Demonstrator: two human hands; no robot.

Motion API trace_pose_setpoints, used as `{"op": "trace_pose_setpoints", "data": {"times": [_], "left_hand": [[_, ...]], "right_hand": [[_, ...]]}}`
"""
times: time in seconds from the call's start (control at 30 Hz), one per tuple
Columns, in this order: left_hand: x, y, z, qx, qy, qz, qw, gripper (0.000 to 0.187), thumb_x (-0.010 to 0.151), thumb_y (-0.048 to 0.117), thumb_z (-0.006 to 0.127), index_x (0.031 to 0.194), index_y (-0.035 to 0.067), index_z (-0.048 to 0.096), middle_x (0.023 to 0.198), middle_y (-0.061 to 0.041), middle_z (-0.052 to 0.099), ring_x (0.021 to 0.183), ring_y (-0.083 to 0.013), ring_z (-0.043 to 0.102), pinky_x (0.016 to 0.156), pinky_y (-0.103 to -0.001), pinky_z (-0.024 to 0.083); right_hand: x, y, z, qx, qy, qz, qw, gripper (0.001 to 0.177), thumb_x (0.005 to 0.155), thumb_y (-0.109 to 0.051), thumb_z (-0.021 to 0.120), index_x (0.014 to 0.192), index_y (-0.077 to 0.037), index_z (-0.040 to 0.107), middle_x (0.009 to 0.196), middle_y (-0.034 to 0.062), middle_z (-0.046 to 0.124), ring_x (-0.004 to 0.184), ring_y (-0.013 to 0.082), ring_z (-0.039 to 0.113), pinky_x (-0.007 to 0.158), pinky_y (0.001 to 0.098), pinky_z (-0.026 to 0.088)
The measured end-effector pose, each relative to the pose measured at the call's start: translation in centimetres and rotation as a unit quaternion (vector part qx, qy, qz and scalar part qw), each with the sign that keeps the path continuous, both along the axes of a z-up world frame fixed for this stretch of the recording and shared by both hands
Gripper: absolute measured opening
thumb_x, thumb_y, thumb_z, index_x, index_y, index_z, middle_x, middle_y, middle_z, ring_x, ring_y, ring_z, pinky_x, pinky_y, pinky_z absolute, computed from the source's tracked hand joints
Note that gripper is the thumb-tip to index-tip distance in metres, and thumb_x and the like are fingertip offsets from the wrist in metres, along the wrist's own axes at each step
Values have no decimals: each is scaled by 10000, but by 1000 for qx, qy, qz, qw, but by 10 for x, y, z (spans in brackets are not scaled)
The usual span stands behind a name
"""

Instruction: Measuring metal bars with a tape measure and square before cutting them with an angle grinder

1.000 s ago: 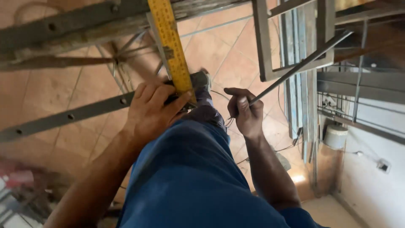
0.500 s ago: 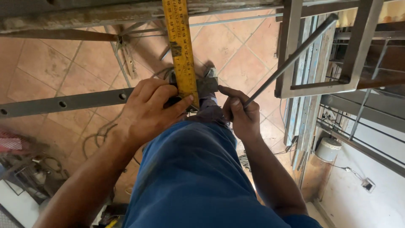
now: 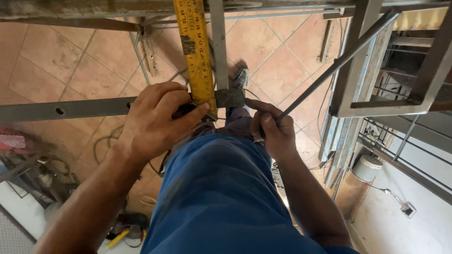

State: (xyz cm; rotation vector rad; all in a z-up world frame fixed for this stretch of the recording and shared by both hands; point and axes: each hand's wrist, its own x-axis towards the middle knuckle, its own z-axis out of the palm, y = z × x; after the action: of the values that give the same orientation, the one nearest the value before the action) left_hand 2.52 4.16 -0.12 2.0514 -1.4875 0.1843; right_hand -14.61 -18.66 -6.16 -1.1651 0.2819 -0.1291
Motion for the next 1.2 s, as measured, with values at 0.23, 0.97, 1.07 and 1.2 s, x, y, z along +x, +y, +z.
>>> {"op": "trace_pose_setpoints", "data": {"times": [0.23, 0.97, 1.07, 1.2], "left_hand": [[5, 17, -4, 11, 3, 15, 1000, 115, 1026, 174, 681, 1039, 151, 793, 965, -135, 589, 945, -363, 673, 753, -436, 570], [12, 19, 32, 79, -15, 7, 997, 239, 969, 144, 898, 1140, 155, 732, 1085, -85, 627, 999, -288, 645, 750, -396, 558], [10, 15, 33, 80, -5, 7, 997, 248, 968, 134, 897, 1154, 154, 734, 1086, -89, 622, 1022, -295, 647, 766, -396, 558], [6, 9, 39, 82, 21, 33, 996, 165, 975, 163, 880, 1086, 171, 759, 1062, -70, 619, 1024, -288, 650, 800, -419, 539]], "right_hand": [[0, 14, 0, 9, 16, 10, 1000, 406, 1100, -205, 436, 1293, 111, 602, 541, 108, 562, 420, 123, 514, 393, 194, 344], [2, 28, 15, -14, 7, 61, 998, 423, 1153, -344, 483, 1438, -38, 548, 657, 43, 512, 529, 109, 477, 506, 225, 349], [1, 28, 11, -9, -1, 59, 998, 408, 1157, -326, 479, 1434, -35, 548, 669, 46, 509, 535, 114, 473, 517, 233, 379], [-3, 28, -1, 19, -31, 57, 998, 378, 1167, -292, 486, 1465, -65, 536, 730, 49, 544, 559, 124, 502, 536, 241, 422]]}}
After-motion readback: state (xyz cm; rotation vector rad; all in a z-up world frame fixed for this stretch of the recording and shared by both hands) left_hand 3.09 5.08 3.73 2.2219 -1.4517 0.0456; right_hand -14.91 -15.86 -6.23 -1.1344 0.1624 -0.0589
